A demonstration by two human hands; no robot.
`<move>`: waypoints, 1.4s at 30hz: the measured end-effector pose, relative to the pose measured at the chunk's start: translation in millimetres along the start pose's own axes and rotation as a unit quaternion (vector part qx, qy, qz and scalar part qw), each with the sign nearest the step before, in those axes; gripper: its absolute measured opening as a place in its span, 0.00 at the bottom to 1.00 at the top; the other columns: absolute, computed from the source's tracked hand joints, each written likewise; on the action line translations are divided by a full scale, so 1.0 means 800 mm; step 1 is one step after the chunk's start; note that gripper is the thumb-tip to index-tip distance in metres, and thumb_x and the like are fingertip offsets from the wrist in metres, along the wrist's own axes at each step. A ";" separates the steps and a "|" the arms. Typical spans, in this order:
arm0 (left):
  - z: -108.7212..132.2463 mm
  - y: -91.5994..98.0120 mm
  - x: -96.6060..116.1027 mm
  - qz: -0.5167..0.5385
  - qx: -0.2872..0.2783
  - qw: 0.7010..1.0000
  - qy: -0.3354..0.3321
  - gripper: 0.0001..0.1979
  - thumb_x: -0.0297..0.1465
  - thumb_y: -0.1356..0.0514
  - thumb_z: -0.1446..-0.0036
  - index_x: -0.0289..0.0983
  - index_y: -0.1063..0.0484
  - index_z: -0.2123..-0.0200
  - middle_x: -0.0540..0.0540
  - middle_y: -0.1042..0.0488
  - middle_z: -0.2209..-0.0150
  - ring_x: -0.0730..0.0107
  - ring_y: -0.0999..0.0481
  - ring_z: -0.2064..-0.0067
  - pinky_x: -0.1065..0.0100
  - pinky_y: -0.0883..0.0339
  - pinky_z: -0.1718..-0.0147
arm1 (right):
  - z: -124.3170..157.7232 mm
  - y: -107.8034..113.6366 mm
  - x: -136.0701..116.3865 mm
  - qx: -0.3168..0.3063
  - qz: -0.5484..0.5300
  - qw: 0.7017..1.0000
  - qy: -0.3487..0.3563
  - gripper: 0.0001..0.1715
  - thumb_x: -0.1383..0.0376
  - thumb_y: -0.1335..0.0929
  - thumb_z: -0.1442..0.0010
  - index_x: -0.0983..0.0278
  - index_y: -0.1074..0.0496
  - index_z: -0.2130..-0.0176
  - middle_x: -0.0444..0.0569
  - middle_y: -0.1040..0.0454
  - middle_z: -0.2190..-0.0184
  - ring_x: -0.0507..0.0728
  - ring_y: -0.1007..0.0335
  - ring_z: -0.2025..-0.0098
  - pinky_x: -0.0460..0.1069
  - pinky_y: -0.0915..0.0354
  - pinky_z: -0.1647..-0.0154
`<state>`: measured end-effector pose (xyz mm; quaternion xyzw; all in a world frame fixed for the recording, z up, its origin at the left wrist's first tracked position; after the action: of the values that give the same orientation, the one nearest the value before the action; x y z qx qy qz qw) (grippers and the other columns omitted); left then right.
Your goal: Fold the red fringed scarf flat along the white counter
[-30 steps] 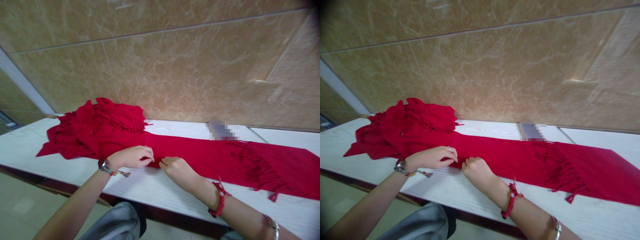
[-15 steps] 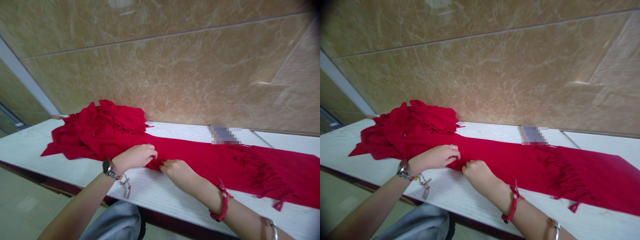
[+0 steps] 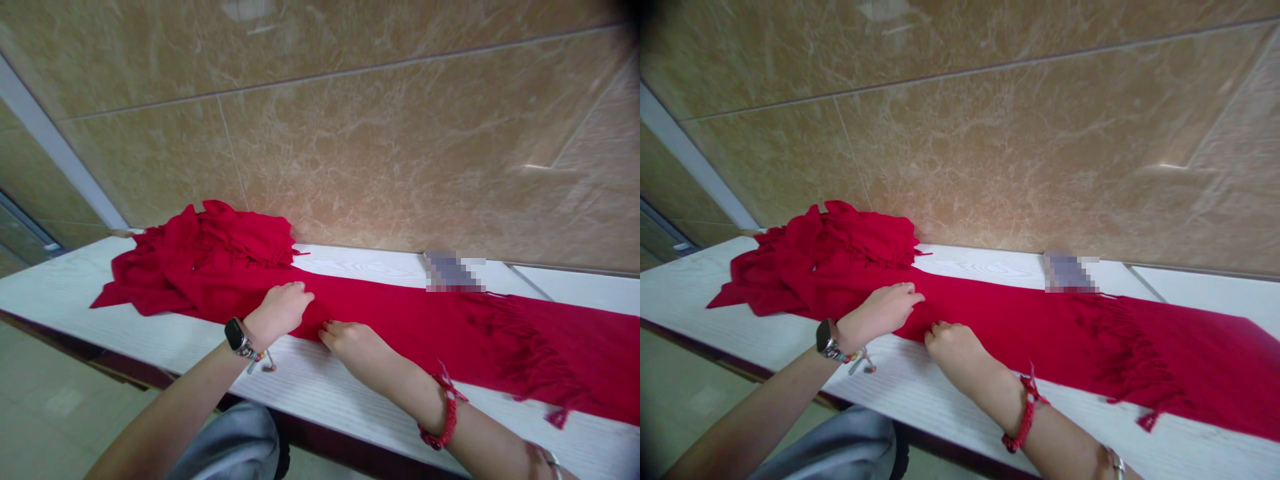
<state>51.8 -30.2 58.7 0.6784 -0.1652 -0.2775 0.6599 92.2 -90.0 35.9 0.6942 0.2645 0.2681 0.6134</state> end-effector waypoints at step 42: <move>-0.038 -0.059 -0.075 0.024 0.042 0.992 0.117 0.23 0.41 0.58 0.39 0.44 0.46 0.42 0.42 0.51 0.38 0.49 0.54 0.39 0.44 0.57 0.46 | 0.000 -0.004 0.006 0.020 -0.052 0.998 -0.004 0.22 0.79 0.43 0.44 0.69 0.31 0.54 0.57 0.30 0.53 0.57 0.34 0.51 0.51 0.38 0.51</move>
<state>15.9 33.1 20.6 0.7289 -0.1145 -0.1729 0.6525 95.5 -86.6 32.5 0.6927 0.3030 0.2280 0.6135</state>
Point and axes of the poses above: each hand's wrist, its own z-axis away from the middle knuckle, its own y-axis out of the back of the hand, x = y × z, the point moved 9 cm from there along -z, towards the middle knuckle
